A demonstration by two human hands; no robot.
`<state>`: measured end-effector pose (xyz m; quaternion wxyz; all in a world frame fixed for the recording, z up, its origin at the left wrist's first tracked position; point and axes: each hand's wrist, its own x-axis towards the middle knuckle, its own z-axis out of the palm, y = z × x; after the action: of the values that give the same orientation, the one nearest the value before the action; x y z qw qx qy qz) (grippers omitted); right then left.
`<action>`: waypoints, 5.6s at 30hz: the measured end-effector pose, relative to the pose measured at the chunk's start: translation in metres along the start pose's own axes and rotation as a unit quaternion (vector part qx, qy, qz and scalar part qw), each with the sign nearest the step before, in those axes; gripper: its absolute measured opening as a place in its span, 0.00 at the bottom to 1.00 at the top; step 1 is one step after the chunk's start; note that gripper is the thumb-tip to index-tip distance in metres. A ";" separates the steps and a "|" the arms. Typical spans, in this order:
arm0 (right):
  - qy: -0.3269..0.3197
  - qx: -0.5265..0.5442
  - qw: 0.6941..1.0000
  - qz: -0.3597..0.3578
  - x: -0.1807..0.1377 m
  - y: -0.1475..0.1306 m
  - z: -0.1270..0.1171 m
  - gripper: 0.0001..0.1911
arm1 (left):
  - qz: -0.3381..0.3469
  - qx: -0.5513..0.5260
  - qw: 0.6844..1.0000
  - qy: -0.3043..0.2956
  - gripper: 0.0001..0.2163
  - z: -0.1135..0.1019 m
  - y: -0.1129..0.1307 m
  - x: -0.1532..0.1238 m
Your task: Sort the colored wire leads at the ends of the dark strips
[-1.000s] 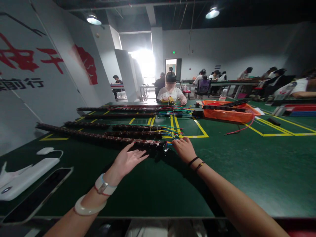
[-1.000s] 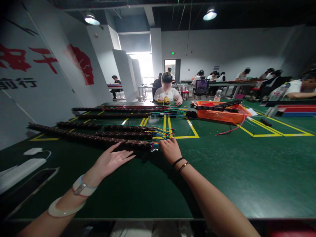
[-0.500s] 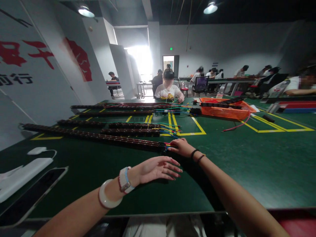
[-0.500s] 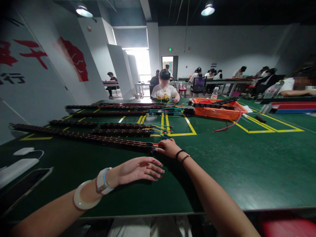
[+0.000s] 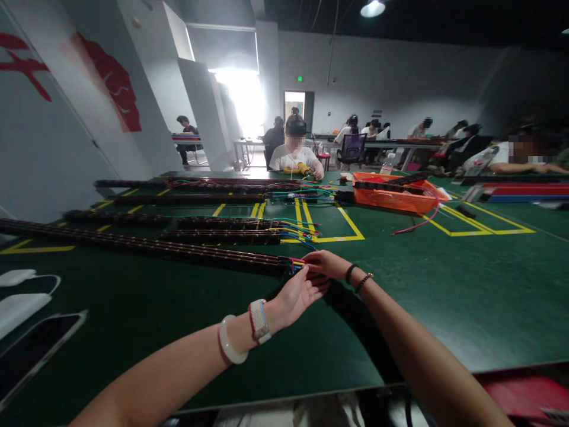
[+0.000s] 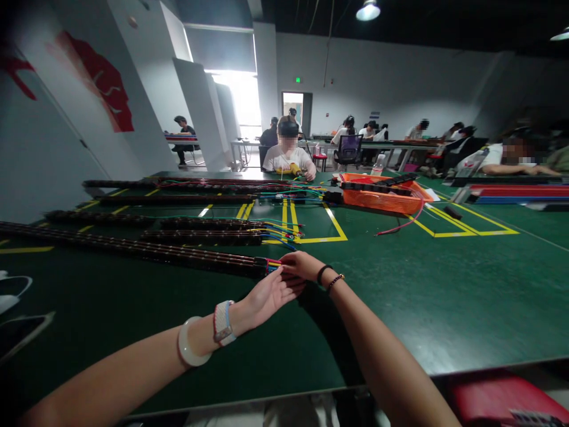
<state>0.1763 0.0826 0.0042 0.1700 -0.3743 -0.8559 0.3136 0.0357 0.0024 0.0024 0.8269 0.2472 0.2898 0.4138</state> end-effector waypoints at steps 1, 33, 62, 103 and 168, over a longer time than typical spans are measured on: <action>0.008 -0.011 1.000 0.008 0.000 -0.001 0.001 0.13 | 0.001 -0.002 1.000 0.000 0.13 0.001 0.000 -0.001; 0.139 -0.275 0.950 -0.050 -0.007 -0.014 0.010 0.07 | 0.052 -0.056 0.994 0.075 0.13 -0.003 -0.002 0.003; 0.127 -0.379 0.909 -0.116 -0.034 -0.022 -0.012 0.19 | 0.134 -0.093 0.984 0.065 0.10 0.002 -0.005 0.017; 0.114 -0.205 0.970 -0.059 -0.034 0.006 -0.033 0.23 | 0.074 -0.035 0.996 0.045 0.15 -0.002 0.001 0.010; 0.129 -0.128 0.962 0.203 -0.033 -0.012 -0.011 0.27 | 0.009 0.278 0.956 -0.092 0.20 0.002 -0.003 -0.003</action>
<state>0.1969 0.0561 0.0186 0.1629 -0.5962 -0.7656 0.1784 0.0378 -0.0019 0.0027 0.7449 0.5067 0.3142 0.2994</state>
